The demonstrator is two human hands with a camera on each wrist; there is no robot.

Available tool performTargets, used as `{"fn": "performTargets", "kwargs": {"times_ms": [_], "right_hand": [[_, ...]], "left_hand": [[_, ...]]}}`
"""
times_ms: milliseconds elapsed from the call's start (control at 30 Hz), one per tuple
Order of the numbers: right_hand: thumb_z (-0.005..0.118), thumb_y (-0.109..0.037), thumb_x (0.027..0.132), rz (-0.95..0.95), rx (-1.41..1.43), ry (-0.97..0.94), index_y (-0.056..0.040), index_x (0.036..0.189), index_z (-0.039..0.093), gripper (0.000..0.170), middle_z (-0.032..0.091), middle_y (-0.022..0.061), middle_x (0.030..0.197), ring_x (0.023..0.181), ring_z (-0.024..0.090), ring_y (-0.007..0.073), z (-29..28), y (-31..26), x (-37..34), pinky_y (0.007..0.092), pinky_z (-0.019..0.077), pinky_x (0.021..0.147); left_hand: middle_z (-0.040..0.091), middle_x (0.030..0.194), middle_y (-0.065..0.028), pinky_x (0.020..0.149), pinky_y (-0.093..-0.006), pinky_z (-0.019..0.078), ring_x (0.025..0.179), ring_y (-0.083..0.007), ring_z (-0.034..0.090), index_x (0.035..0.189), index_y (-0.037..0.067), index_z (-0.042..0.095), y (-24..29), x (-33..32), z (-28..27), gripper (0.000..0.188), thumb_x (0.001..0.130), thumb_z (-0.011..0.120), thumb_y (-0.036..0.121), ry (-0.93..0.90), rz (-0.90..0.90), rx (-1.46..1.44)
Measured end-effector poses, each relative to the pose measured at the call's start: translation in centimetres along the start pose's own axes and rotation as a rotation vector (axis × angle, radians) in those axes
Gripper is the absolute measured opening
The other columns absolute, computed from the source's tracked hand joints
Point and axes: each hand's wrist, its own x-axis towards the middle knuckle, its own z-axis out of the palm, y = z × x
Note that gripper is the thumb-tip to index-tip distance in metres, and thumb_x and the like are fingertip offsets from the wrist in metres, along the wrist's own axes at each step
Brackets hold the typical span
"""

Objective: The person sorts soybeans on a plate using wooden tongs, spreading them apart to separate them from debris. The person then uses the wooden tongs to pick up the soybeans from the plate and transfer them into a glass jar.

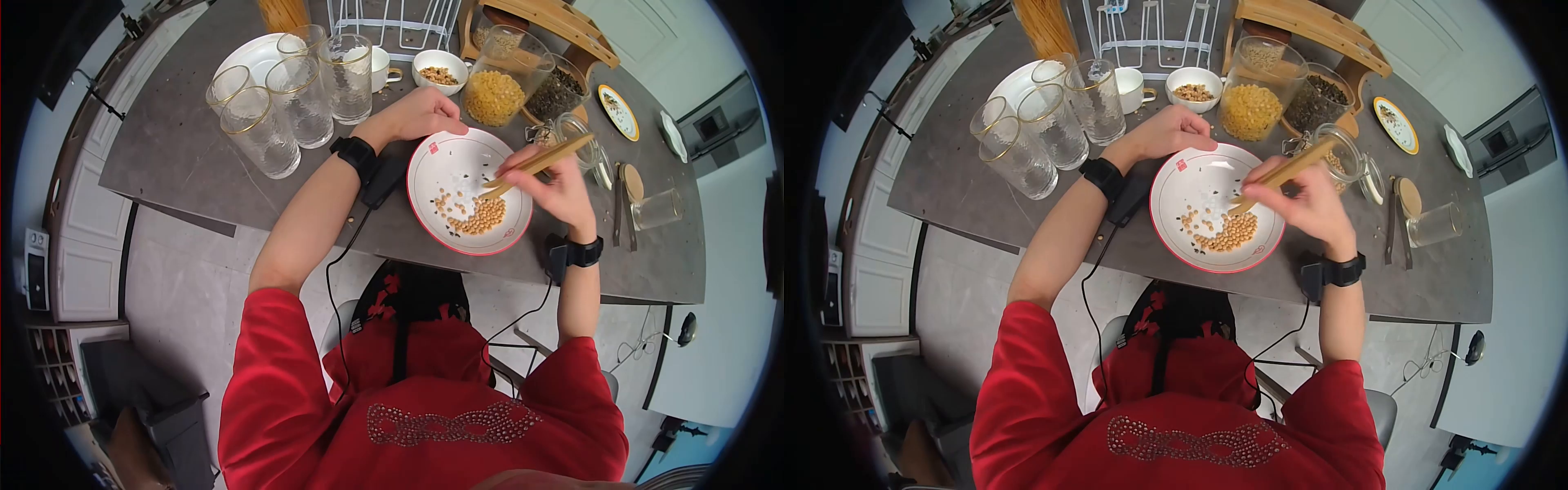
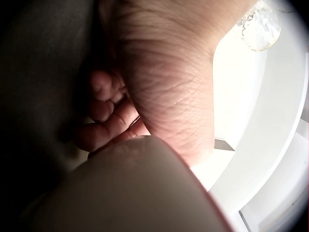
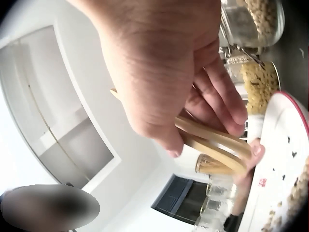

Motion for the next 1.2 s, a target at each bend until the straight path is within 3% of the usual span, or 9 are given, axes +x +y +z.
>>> {"fn": "performTargets", "kwargs": {"times_ms": [233,467,533,600,733,833,900,1033,1200], "right_hand": [[0.08,-0.013,0.089,-0.025,-0.045,-0.113,-0.0035,0.093,0.077,0.011,0.076,0.006,0.086,0.079,0.072,0.0204,0.9,0.0,0.3,0.0311,0.0544,0.075],[0.077,-0.011,0.092,-0.107,-0.18,0.022,-0.0024,0.096,0.077,0.01,0.077,0.0063,0.088,0.082,0.072,0.0173,0.3,0.7,0.1,0.0309,0.0545,0.074],[0.072,-0.011,0.097,-0.089,0.07,0.54,0.0,0.099,0.075,0.011,0.077,0.0071,0.09,0.084,0.071,0.0151,-0.7,1.9,-0.2,0.0296,0.0545,0.074],[0.065,-0.015,0.105,-0.129,0.02,0.895,0.0034,0.099,0.072,0.021,0.075,0.0089,0.09,0.082,0.068,0.0111,-2.5,2.5,-0.3,0.026,0.0522,0.071],[0.063,-0.018,0.106,-0.001,-0.245,1.062,0.0037,0.101,0.071,0.024,0.075,0.0092,0.092,0.083,0.068,0.0114,-5.2,3.3,-1.1,0.0268,0.0535,0.071],[0.063,-0.019,0.106,0.001,-0.137,0.943,0.0038,0.102,0.071,0.025,0.075,0.0096,0.092,0.085,0.07,0.0135,-4.8,2.8,-0.9,0.0283,0.0549,0.073],[0.066,-0.017,0.103,0.004,0.182,0.561,0.0045,0.103,0.071,0.022,0.075,0.01,0.093,0.086,0.071,0.0156,-3.3,1.9,-0.6,0.0286,0.0552,0.075],[0.078,-0.01,0.091,-0.061,0.028,0.103,-0.0015,0.099,0.076,0.012,0.077,0.0071,0.093,0.085,0.072,0.0168,0.4,1.1,-0.2,0.0311,0.0555,0.078],[0.079,-0.009,0.089,-0.044,-0.007,-0.092,-0.0031,0.101,0.077,0.013,0.077,0.0058,0.097,0.088,0.072,0.016,1.9,0.4,0.1,0.0309,0.0555,0.081]], "left_hand": [[0.055,0.063,0.0075,0.055,-0.0237,0.0339,0.06,-0.0007,0.046,0.072,0.003,0.068,0.3,-0.2,0.0,0.025,0.092,0.073,0.018,-0.001,0.006,-0.016],[0.054,0.064,0.0077,0.055,-0.024,0.0325,0.062,-0.0006,0.046,0.072,0.004,0.068,0.4,-0.1,0.0,0.026,0.092,0.073,0.019,-0.005,-0.003,-0.023],[0.055,0.064,0.0075,0.056,-0.0239,0.0329,0.062,-0.0009,0.046,0.072,0.004,0.068,-0.1,0.2,0.1,0.025,0.092,0.073,0.019,-0.008,0.011,-0.017],[0.055,0.065,0.0072,0.056,-0.0238,0.0333,0.062,-0.0011,0.046,0.072,0.004,0.068,0.0,0.2,-0.3,0.025,0.092,0.073,0.019,0.005,0.022,-0.004],[0.056,0.065,0.0066,0.057,-0.0239,0.0344,0.063,-0.0014,0.047,0.072,0.003,0.069,-0.1,-0.2,0.2,0.025,0.092,0.072,0.017,0.012,0.008,-0.015],[0.057,0.065,0.0064,0.057,-0.0241,0.035,0.063,-0.0015,0.048,0.072,0.003,0.069,-0.6,0.4,0.0,0.025,0.092,0.072,0.017,0.001,0.013,-0.003],[0.058,0.065,0.0062,0.057,-0.024,0.0354,0.063,-0.0016,0.048,0.073,0.003,0.069,-0.6,0.4,-0.3,0.024,0.092,0.072,0.017,-0.007,0.018,-0.001],[0.058,0.065,0.0064,0.056,-0.0238,0.0351,0.062,-0.0011,0.048,0.073,0.003,0.069,0.2,-0.1,0.0,0.025,0.093,0.072,0.017,-0.007,-0.005,-0.023],[0.058,0.065,0.0068,0.055,-0.0239,0.0341,0.061,-0.0007,0.047,0.072,0.003,0.068,-0.3,-0.1,0.1,0.025,0.093,0.072,0.018,0.012,0.023,-0.036]]}}
